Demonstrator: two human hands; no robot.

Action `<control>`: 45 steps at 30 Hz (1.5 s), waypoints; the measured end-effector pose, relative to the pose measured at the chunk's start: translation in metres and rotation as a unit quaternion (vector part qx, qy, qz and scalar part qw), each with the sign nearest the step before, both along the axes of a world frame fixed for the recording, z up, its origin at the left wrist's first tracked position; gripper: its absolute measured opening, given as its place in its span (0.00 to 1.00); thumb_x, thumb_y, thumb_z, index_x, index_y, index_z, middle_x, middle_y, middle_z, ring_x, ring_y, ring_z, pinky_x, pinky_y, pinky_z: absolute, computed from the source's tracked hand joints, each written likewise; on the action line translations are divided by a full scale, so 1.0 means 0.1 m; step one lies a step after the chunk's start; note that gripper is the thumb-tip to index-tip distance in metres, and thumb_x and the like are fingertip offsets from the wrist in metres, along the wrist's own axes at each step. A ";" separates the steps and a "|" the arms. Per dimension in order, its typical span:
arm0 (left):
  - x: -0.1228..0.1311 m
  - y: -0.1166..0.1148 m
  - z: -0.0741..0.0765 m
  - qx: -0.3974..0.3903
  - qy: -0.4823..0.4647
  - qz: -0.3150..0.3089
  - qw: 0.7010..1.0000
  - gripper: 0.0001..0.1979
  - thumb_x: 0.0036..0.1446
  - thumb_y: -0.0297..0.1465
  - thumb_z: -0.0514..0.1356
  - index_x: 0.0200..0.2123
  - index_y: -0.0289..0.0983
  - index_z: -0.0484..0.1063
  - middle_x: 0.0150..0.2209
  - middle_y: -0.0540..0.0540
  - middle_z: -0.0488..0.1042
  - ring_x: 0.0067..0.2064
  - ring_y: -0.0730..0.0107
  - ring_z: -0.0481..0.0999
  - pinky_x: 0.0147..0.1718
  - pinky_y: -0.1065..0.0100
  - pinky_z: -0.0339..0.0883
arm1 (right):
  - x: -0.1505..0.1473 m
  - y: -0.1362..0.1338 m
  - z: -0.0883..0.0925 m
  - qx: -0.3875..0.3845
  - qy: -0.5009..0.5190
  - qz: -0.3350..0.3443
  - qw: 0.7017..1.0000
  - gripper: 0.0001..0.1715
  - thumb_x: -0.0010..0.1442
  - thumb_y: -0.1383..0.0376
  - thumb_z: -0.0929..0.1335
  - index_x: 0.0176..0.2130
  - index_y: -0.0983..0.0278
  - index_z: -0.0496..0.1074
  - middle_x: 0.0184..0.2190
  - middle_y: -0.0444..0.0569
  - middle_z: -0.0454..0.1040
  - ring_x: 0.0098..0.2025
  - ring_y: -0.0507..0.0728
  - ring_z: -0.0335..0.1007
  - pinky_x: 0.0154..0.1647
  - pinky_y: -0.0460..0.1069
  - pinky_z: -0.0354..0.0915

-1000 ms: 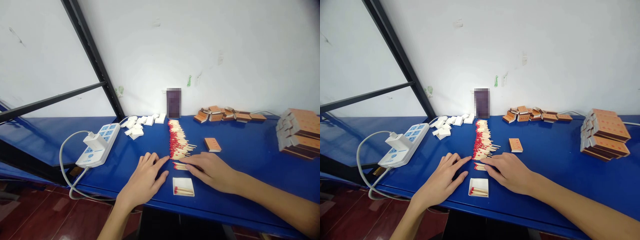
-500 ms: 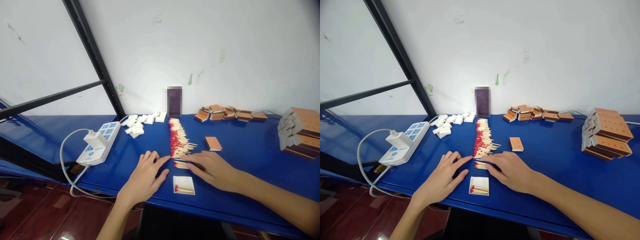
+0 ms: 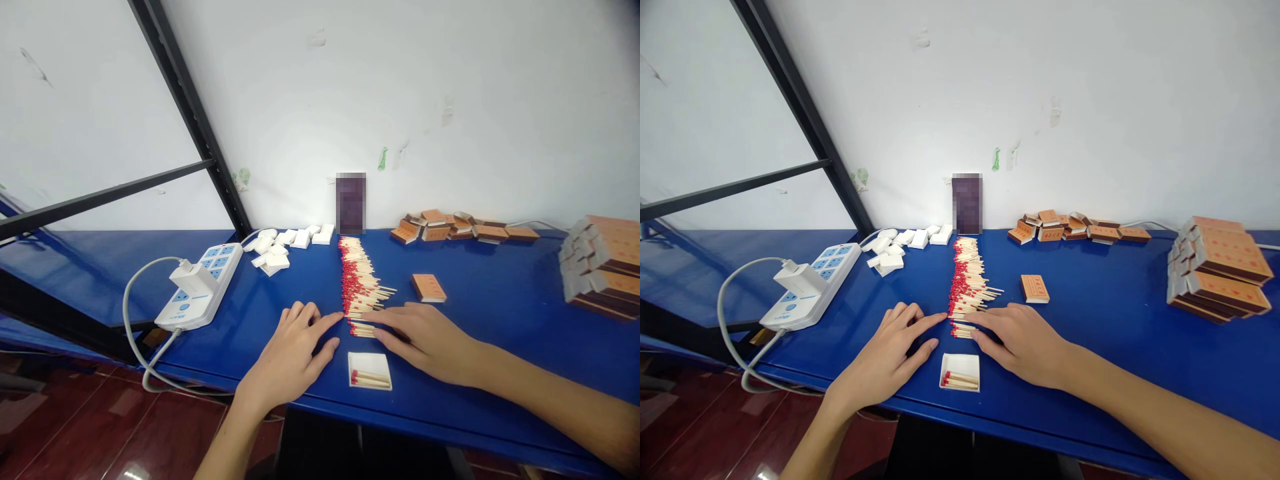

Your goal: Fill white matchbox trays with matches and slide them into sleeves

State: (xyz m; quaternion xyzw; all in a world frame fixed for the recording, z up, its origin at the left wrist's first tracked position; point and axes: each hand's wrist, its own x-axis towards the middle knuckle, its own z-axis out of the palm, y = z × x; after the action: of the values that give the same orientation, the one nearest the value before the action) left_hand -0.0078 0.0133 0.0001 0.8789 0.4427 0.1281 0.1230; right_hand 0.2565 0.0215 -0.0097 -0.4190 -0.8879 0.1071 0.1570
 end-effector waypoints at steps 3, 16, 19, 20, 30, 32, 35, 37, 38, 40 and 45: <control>0.00 -0.01 0.01 0.001 0.001 -0.002 1.000 0.18 0.72 0.37 0.50 0.63 0.47 0.63 0.45 0.46 0.65 0.47 0.58 0.63 0.49 0.54 0.59 | 0.00 0.00 0.01 -0.006 0.005 0.001 1.000 0.23 0.72 0.58 0.58 0.58 0.59 0.71 0.51 0.48 0.79 0.46 0.61 0.77 0.45 0.57 0.68; -0.01 -0.01 0.01 0.001 -0.002 -0.003 1.000 0.18 0.72 0.37 0.51 0.62 0.49 0.64 0.44 0.46 0.65 0.45 0.59 0.63 0.47 0.56 0.60 | 0.00 0.01 0.00 -0.013 0.003 -0.004 1.000 0.23 0.72 0.58 0.58 0.58 0.59 0.72 0.48 0.49 0.81 0.43 0.61 0.77 0.44 0.56 0.67; 0.00 0.00 0.01 0.000 -0.001 -0.004 1.000 0.18 0.72 0.37 0.50 0.62 0.49 0.64 0.44 0.46 0.65 0.45 0.59 0.63 0.47 0.55 0.60 | -0.01 0.01 0.02 -0.013 0.005 -0.002 1.000 0.22 0.72 0.58 0.58 0.57 0.60 0.72 0.47 0.49 0.81 0.43 0.61 0.77 0.43 0.56 0.67; 0.00 0.00 0.01 0.000 0.001 -0.005 1.000 0.18 0.72 0.37 0.50 0.62 0.49 0.64 0.44 0.46 0.65 0.45 0.59 0.62 0.48 0.55 0.60 | -0.01 0.01 0.02 -0.013 0.006 -0.002 1.000 0.22 0.72 0.58 0.58 0.56 0.60 0.73 0.47 0.49 0.81 0.43 0.61 0.77 0.43 0.55 0.67; -0.01 -0.01 0.01 0.002 0.000 0.000 1.000 0.20 0.72 0.37 0.50 0.64 0.49 0.61 0.46 0.45 0.66 0.47 0.58 0.63 0.51 0.52 0.60 | 0.00 0.01 0.06 0.005 0.020 0.000 1.000 0.20 0.71 0.60 0.60 0.52 0.60 0.76 0.36 0.49 0.82 0.35 0.58 0.78 0.35 0.50 0.67; -0.01 -0.01 0.01 0.004 -0.004 0.005 1.000 0.19 0.72 0.37 0.51 0.64 0.48 0.61 0.46 0.46 0.67 0.48 0.58 0.64 0.52 0.52 0.60 | 0.00 0.01 0.04 0.007 0.018 0.003 1.000 0.19 0.70 0.60 0.61 0.52 0.60 0.76 0.38 0.49 0.82 0.37 0.58 0.78 0.37 0.50 0.68; -0.01 -0.01 0.00 0.004 -0.009 0.006 1.000 0.18 0.72 0.37 0.50 0.63 0.47 0.63 0.46 0.45 0.67 0.48 0.58 0.65 0.53 0.52 0.60 | 0.00 0.02 0.02 0.004 0.016 -0.006 1.000 0.18 0.69 0.58 0.63 0.52 0.59 0.77 0.40 0.49 0.82 0.38 0.58 0.78 0.39 0.51 0.68; -0.01 -0.01 -0.01 0.001 -0.012 0.004 1.000 0.18 0.72 0.37 0.49 0.62 0.46 0.63 0.47 0.45 0.68 0.49 0.58 0.66 0.54 0.51 0.59 | 0.00 0.02 0.01 0.001 0.012 -0.015 1.000 0.18 0.69 0.57 0.64 0.51 0.60 0.77 0.38 0.48 0.83 0.37 0.58 0.78 0.38 0.51 0.68; -0.01 -0.01 -0.02 -0.001 -0.013 0.004 1.000 0.18 0.73 0.37 0.49 0.62 0.46 0.63 0.47 0.45 0.68 0.49 0.58 0.67 0.55 0.51 0.59 | 0.00 0.02 0.01 0.001 0.011 -0.016 1.000 0.18 0.68 0.57 0.64 0.51 0.60 0.78 0.37 0.48 0.83 0.36 0.58 0.77 0.38 0.51 0.67; -0.02 -0.01 -0.03 0.000 -0.012 0.003 1.000 0.18 0.73 0.37 0.49 0.63 0.46 0.63 0.47 0.46 0.68 0.49 0.58 0.67 0.55 0.51 0.59 | -0.01 0.03 0.01 0.002 0.017 -0.007 1.000 0.17 0.68 0.58 0.64 0.49 0.58 0.78 0.37 0.47 0.83 0.35 0.57 0.77 0.38 0.51 0.67; -0.01 -0.01 -0.03 0.012 -0.010 0.002 1.000 0.17 0.73 0.37 0.49 0.61 0.44 0.65 0.46 0.45 0.69 0.48 0.58 0.68 0.54 0.52 0.60 | -0.01 0.02 0.04 -0.002 0.031 0.010 0.999 0.16 0.70 0.60 0.63 0.47 0.57 0.79 0.36 0.45 0.83 0.35 0.56 0.77 0.38 0.50 0.66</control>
State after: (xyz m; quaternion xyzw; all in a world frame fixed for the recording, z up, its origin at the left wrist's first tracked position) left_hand -0.0089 0.0125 -0.0027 0.8781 0.4416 0.1426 0.1162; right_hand 0.2554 0.0236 -0.0055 -0.4068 -0.8865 0.1231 0.1831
